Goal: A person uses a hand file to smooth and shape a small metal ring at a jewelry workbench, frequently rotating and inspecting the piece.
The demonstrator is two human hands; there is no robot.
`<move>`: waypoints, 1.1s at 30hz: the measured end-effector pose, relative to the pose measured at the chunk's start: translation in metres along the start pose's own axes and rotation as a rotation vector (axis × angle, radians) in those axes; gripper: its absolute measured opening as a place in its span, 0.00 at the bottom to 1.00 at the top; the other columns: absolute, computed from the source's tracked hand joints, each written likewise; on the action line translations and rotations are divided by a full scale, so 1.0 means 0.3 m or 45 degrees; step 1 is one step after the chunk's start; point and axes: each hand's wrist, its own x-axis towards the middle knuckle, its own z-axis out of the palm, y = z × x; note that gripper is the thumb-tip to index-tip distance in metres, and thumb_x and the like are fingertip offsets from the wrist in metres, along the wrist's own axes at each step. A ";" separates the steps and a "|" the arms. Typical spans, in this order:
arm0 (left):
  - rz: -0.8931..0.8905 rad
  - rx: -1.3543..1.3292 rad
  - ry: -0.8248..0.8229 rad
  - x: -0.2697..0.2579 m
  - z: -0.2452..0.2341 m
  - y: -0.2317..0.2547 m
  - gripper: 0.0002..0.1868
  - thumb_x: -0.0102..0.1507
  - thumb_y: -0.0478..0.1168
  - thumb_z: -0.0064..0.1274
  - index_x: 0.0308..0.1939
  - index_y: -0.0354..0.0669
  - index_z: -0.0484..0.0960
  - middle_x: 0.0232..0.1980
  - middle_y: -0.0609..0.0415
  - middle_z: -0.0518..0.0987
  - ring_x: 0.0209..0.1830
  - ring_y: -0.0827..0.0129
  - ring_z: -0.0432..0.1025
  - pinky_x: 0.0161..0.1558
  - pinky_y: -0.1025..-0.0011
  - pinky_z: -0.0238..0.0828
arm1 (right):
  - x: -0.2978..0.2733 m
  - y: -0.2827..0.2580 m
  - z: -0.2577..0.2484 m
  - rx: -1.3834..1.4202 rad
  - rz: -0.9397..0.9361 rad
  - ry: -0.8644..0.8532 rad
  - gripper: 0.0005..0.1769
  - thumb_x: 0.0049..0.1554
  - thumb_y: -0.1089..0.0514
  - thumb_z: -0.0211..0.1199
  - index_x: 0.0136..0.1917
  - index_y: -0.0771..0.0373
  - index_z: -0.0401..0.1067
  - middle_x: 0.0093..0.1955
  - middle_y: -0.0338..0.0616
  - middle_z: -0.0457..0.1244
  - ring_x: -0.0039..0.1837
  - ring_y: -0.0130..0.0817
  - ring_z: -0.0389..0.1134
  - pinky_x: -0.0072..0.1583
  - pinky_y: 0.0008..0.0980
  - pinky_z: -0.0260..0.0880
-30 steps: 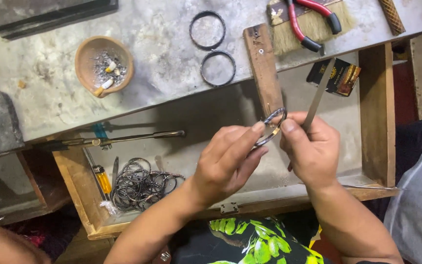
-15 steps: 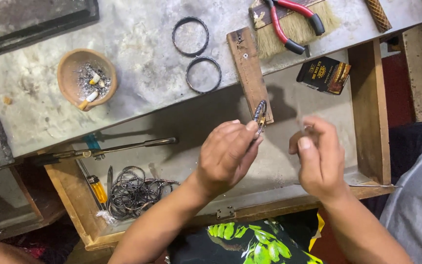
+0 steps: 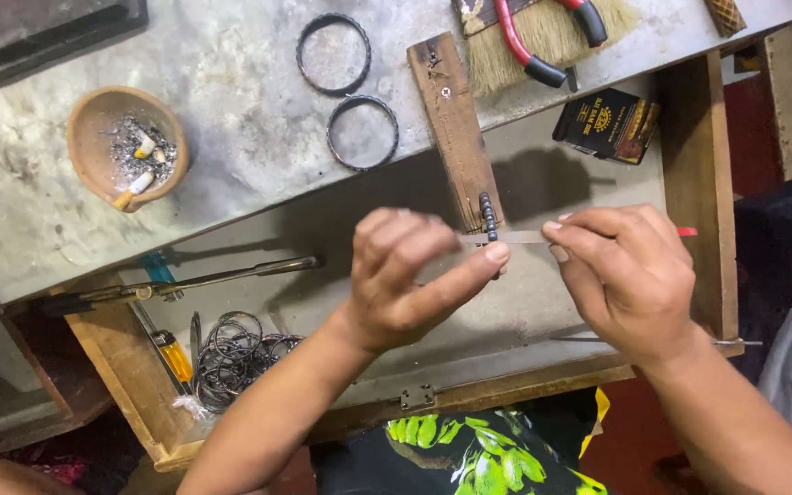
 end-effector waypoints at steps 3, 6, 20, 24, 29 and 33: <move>-0.062 -0.278 -0.164 0.003 0.007 -0.023 0.15 0.73 0.41 0.65 0.62 0.56 0.79 0.71 0.40 0.67 0.73 0.44 0.68 0.75 0.48 0.66 | 0.009 0.007 -0.008 0.013 0.011 -0.034 0.06 0.65 0.67 0.64 0.55 0.66 0.78 0.52 0.54 0.68 0.50 0.48 0.67 0.56 0.44 0.64; -0.025 -0.523 -0.296 0.022 0.008 -0.039 0.13 0.76 0.31 0.53 0.64 0.48 0.76 0.72 0.36 0.65 0.73 0.42 0.72 0.76 0.40 0.71 | 0.037 -0.009 0.000 0.072 -0.008 -0.055 0.06 0.64 0.66 0.62 0.53 0.66 0.78 0.52 0.52 0.69 0.50 0.47 0.68 0.55 0.43 0.63; -0.164 -0.758 0.033 -0.073 0.108 -0.051 0.32 0.69 0.36 0.67 0.68 0.45 0.61 0.66 0.28 0.67 0.69 0.43 0.72 0.76 0.40 0.70 | 0.044 0.084 0.004 0.041 -0.103 -0.049 0.03 0.62 0.67 0.67 0.50 0.65 0.79 0.51 0.52 0.70 0.50 0.46 0.68 0.55 0.45 0.60; -0.143 -0.823 0.078 -0.090 0.126 -0.056 0.30 0.69 0.35 0.66 0.68 0.45 0.63 0.67 0.28 0.67 0.68 0.39 0.72 0.77 0.40 0.68 | 0.081 0.043 0.043 0.057 -0.201 -0.021 0.03 0.60 0.66 0.68 0.49 0.63 0.79 0.49 0.49 0.70 0.47 0.43 0.67 0.52 0.43 0.56; -0.101 -0.677 0.030 -0.068 0.108 -0.049 0.27 0.70 0.36 0.65 0.66 0.41 0.66 0.65 0.27 0.69 0.66 0.41 0.74 0.75 0.39 0.70 | 0.071 0.079 0.001 0.021 -0.153 -0.056 0.04 0.63 0.67 0.66 0.52 0.64 0.79 0.51 0.51 0.69 0.50 0.47 0.67 0.56 0.46 0.59; -0.090 -0.633 -0.027 -0.056 0.091 -0.045 0.22 0.71 0.36 0.63 0.65 0.41 0.70 0.65 0.30 0.70 0.66 0.41 0.76 0.74 0.39 0.71 | 0.092 0.045 0.043 0.023 -0.241 -0.077 0.06 0.61 0.66 0.63 0.50 0.62 0.78 0.49 0.48 0.69 0.49 0.44 0.66 0.52 0.44 0.56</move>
